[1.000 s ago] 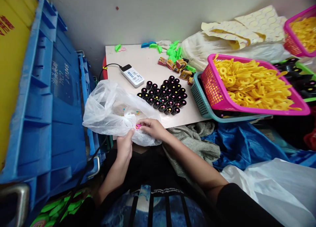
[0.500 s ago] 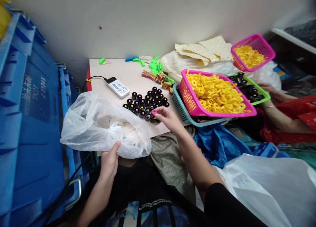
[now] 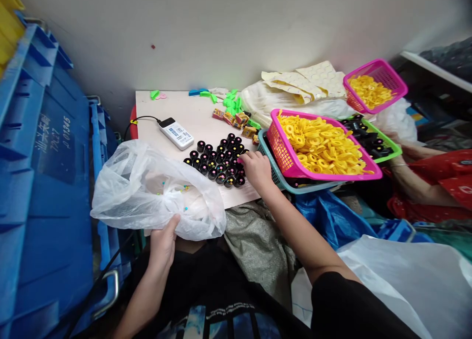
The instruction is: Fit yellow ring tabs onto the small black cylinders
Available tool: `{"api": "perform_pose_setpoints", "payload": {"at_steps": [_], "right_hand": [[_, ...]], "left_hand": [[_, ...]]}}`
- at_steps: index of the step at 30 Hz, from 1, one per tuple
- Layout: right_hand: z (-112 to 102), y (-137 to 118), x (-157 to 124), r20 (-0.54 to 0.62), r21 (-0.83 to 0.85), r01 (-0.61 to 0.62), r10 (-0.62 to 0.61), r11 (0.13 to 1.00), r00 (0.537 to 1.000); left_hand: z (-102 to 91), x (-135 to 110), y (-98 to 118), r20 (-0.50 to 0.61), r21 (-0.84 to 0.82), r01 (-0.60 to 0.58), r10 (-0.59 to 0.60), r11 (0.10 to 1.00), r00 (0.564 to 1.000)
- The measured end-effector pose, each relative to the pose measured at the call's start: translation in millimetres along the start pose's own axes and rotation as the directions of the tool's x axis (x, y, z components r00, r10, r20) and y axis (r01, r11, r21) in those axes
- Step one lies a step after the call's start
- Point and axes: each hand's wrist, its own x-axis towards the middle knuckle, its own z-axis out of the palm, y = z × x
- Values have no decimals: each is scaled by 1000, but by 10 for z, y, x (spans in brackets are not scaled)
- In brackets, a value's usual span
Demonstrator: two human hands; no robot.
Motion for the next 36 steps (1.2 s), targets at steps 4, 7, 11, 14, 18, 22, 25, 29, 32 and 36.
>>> {"api": "perform_pose_setpoints", "payload": {"at_steps": [4, 7, 11, 14, 18, 22, 25, 29, 32, 36], "right_hand": [[-13, -4, 1, 0, -81, 55, -55, 995, 998], [-33, 38, 13, -28, -32, 37, -38, 999, 999], [-175, -106, -74, -198, 290, 5, 55, 957, 979], [-289, -477, -261, -176, 601, 80, 33, 795, 984], [-222, -1050, -528, 126, 761, 75, -260, 644, 957], [-1, -1326, -630, 328, 637, 40, -318, 770, 890], [66, -1370, -633, 360, 606, 60, -341, 793, 868], [88, -1384, -626, 340, 661, 25, -329, 750, 881], [129, -1372, -606, 352, 744, -62, -311, 666, 883], [152, -1362, -544, 376, 759, -194, -175, 622, 910]], "left_hand": [[-19, 5, -24, 15, -8, -25, 25, 1000, 1000], [-19, -5, -27, 10, -18, -21, 21, 1000, 1000], [-11, -32, 3, 33, -49, -1, 3, 999, 999], [-5, -55, 36, 54, -68, 24, -20, 997, 998], [13, -95, 66, 60, -62, 29, -25, 998, 998], [18, -127, 69, 80, -86, 6, 1, 996, 997], [-7, -108, 56, 88, -117, 53, -42, 992, 995], [-56, -38, 51, 50, -150, 108, -102, 983, 994], [-80, 1, 52, 26, -153, 139, -136, 978, 990], [-91, 5, 24, 3, -128, 139, -140, 982, 990]]}}
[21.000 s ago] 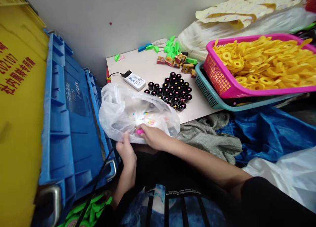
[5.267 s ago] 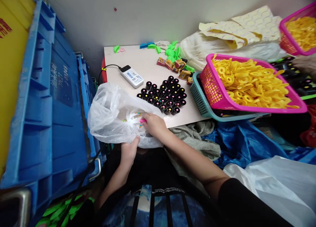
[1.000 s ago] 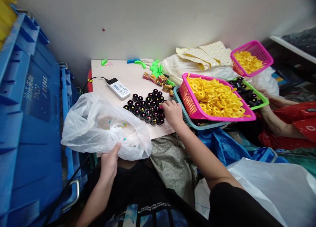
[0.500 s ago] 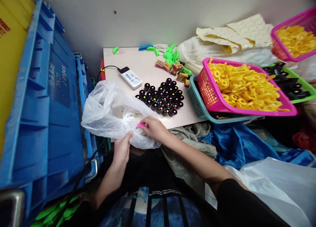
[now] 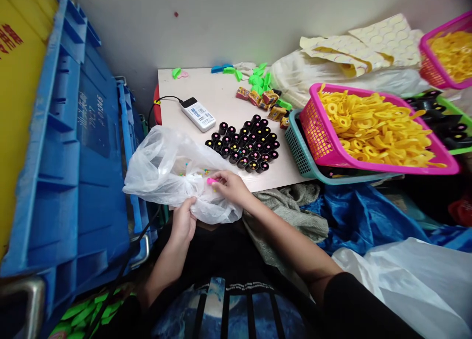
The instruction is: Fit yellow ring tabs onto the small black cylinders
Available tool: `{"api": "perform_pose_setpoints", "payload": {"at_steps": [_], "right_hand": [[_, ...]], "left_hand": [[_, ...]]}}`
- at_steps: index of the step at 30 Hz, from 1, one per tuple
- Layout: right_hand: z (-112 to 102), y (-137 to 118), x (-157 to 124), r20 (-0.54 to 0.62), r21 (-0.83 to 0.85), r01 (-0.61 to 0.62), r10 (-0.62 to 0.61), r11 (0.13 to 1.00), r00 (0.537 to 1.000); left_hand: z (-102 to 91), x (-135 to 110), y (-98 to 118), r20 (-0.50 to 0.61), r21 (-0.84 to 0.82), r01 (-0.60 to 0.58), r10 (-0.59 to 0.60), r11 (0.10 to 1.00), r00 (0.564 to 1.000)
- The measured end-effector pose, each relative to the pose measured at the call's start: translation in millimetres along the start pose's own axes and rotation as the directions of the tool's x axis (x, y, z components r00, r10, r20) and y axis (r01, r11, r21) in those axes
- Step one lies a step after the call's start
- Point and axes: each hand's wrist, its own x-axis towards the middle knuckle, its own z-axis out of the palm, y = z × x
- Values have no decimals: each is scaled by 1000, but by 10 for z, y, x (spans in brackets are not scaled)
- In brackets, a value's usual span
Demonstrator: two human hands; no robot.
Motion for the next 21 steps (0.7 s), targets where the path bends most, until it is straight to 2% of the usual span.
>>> {"api": "perform_pose_setpoints", "payload": {"at_steps": [3, 6, 9, 13, 21], "right_hand": [[-7, -58, 41, -108, -179, 28, -48, 984, 993], [-9, -140, 70, -64, -425, 4, -35, 905, 997], [-21, -205, 92, -33, -558, -42, 28, 829, 999], [-42, -242, 121, -9, -600, -65, 74, 797, 997], [67, -356, 274, 89, -561, 65, -19, 825, 996]], "left_hand": [[-24, -8, -24, -9, 67, -61, 62, 996, 998], [-76, -7, -26, 3, 125, -127, 128, 984, 992], [-147, 10, -24, 37, 167, -166, 162, 972, 986], [-239, 58, -55, 61, 242, -188, 179, 952, 982], [-285, 143, -48, 149, 334, -261, 223, 906, 963]]}}
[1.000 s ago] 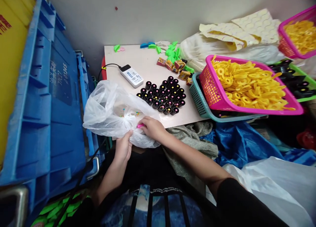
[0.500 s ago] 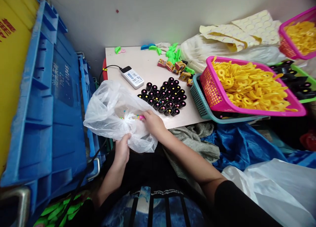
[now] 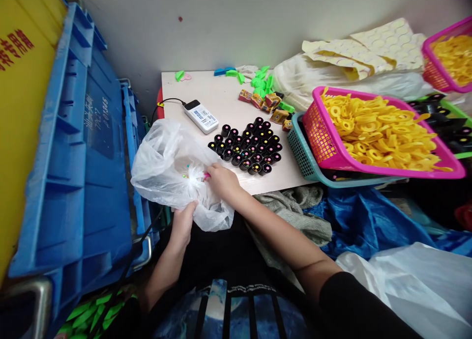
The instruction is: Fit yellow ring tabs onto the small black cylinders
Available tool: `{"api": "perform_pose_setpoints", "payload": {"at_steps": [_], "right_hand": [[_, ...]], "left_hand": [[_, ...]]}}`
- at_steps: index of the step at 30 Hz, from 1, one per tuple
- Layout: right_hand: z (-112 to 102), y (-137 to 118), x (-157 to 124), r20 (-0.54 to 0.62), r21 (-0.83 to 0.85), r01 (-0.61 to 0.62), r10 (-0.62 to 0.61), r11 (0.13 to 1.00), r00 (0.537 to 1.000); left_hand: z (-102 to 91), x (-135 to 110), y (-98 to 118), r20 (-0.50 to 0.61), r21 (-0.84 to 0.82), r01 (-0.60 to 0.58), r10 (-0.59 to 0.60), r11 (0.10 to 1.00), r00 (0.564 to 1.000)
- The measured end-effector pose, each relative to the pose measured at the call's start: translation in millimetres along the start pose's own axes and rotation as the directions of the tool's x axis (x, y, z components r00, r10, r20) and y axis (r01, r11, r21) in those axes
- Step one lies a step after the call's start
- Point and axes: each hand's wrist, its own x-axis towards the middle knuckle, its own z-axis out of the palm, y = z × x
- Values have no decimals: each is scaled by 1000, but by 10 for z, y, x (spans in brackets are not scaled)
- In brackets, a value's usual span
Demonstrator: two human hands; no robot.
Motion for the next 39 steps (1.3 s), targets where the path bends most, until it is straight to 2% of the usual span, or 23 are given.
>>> {"api": "perform_pose_setpoints", "payload": {"at_steps": [3, 6, 9, 12, 16, 21, 25, 27, 29, 32, 34, 35, 37, 39], "right_hand": [[-1, -79, 93, 25, 24, 37, -37, 999, 999], [-6, -73, 122, 32, 58, 37, -39, 998, 999], [-11, 33, 37, 25, 72, -25, 23, 997, 999], [-27, 172, -122, 37, 43, -120, 118, 992, 992], [-55, 274, -284, 83, 44, -183, 179, 982, 980], [-85, 208, -291, 50, 109, -140, 135, 984, 990], [-105, 137, -252, 29, 88, -143, 141, 986, 990], [-102, 139, -233, 28, 106, -139, 137, 985, 990], [-90, 174, -220, 33, 155, -123, 119, 980, 992], [-82, 275, -240, 26, 263, -114, 111, 958, 993], [-98, 354, -298, 30, 324, -98, 93, 941, 995], [-113, 390, -340, 36, 335, -74, 66, 939, 997], [-151, 447, -442, 53, 303, -6, -11, 953, 999], [-189, 482, -547, 80, 213, 55, -74, 975, 994]], "left_hand": [[22, -16, 65, 20, -40, 20, -19, 999, 1000], [43, -36, 114, -71, -137, 66, -77, 988, 995], [32, -25, 126, -254, -227, -14, -45, 974, 966], [-10, 3, 122, -333, -207, -123, 49, 971, 942], [-60, 25, 145, -309, -136, -149, 101, 979, 946], [-43, 24, 242, -252, -126, -104, 70, 987, 965], [37, -158, 272, -177, -257, -196, 154, 946, 972], [72, -329, 213, -128, -345, -189, 153, 919, 980], [82, -502, 99, -99, -389, -126, 95, 913, 991], [60, -667, -121, -93, -349, -8, -26, 937, 995], [54, -686, -244, -3, -302, 172, -181, 938, 983], [62, -674, -286, 71, -278, 288, -279, 916, 958], [112, -627, -321, 220, -245, 487, -442, 838, 870], [199, -569, -303, 358, -242, 586, -491, 773, 795]]}}
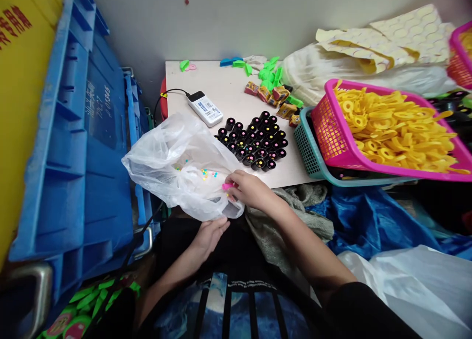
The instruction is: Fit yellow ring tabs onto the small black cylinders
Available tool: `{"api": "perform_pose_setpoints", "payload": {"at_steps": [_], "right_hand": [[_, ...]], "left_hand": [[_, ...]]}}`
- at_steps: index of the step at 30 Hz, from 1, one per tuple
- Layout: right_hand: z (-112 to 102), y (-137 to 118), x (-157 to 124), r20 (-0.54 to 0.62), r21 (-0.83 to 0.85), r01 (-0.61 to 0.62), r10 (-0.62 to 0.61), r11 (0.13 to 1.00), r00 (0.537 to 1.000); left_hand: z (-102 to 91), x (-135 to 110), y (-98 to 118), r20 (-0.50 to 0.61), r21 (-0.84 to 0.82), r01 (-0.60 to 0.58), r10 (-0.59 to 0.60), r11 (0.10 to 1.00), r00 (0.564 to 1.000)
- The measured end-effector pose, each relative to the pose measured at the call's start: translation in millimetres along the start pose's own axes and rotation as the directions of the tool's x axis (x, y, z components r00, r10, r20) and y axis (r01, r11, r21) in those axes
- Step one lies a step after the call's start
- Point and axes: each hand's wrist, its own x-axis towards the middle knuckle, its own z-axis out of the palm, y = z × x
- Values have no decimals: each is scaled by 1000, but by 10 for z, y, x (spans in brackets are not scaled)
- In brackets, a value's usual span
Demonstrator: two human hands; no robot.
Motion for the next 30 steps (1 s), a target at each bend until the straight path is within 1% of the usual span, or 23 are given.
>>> {"api": "perform_pose_setpoints", "payload": {"at_steps": [2, 3, 4, 6, 7, 9, 12, 14, 16, 18, 19, 21, 23, 26, 28, 30], "right_hand": [[-19, 10, -92, 37, -109, 16, -12, 994, 999], [-23, 15, -127, 52, -157, 15, -7, 988, 999], [-22, 20, -154, 64, -198, 14, -1, 980, 998], [-10, 34, -189, 85, -257, 21, 1, 966, 996], [1, 41, -198, 93, -273, 31, -5, 962, 996], [30, 49, -204, 99, -289, 51, -24, 956, 995], [73, 42, -197, 87, -307, 67, -42, 949, 995], [92, 27, -189, 75, -322, 58, -35, 945, 997], [102, 15, -180, 69, -328, 49, -28, 943, 997], [114, 17, -170, 61, -309, 53, -35, 950, 998], [124, 25, -163, 56, -284, 57, -43, 957, 998], [151, 57, -148, 37, -202, 62, -55, 977, 998], [185, 99, -129, 17, -88, 71, -70, 994, 997], [221, 144, -112, 0, 55, 95, -95, 994, 995], [228, 141, -114, -6, 58, 94, -94, 994, 996], [226, 111, -126, -15, -26, 78, -78, 997, 997]], "left_hand": [[99, 61, 33, 72, -52, 8, -4, 999, 997], [144, 90, 44, 76, -74, 2, 4, 997, 997], [180, 119, 49, 56, -91, -4, 9, 996, 998], [217, 172, 47, -20, -112, -7, 5, 994, 1000], [219, 195, 42, -47, -119, -3, -2, 993, 999], [202, 228, 29, -63, -126, 0, -8, 992, 998], [166, 237, 14, -40, -111, -18, 13, 994, 999], [154, 226, -1, -17, -73, -52, 51, 996, 999], [151, 216, -22, -31, 0, -130, 130, 991, 991], [148, 220, -42, -77, 79, -208, 214, 975, 974], [144, 229, -49, -99, 106, -228, 239, 968, 966], [132, 258, -50, -124, 120, -227, 242, 966, 962], [118, 292, -32, -123, 119, -212, 226, 970, 966], [113, 326, 18, -128, 159, -210, 231, 965, 965], [125, 326, 49, -154, 206, -231, 265, 951, 952], [146, 311, 65, -176, 234, -279, 323, 931, 930]]}}
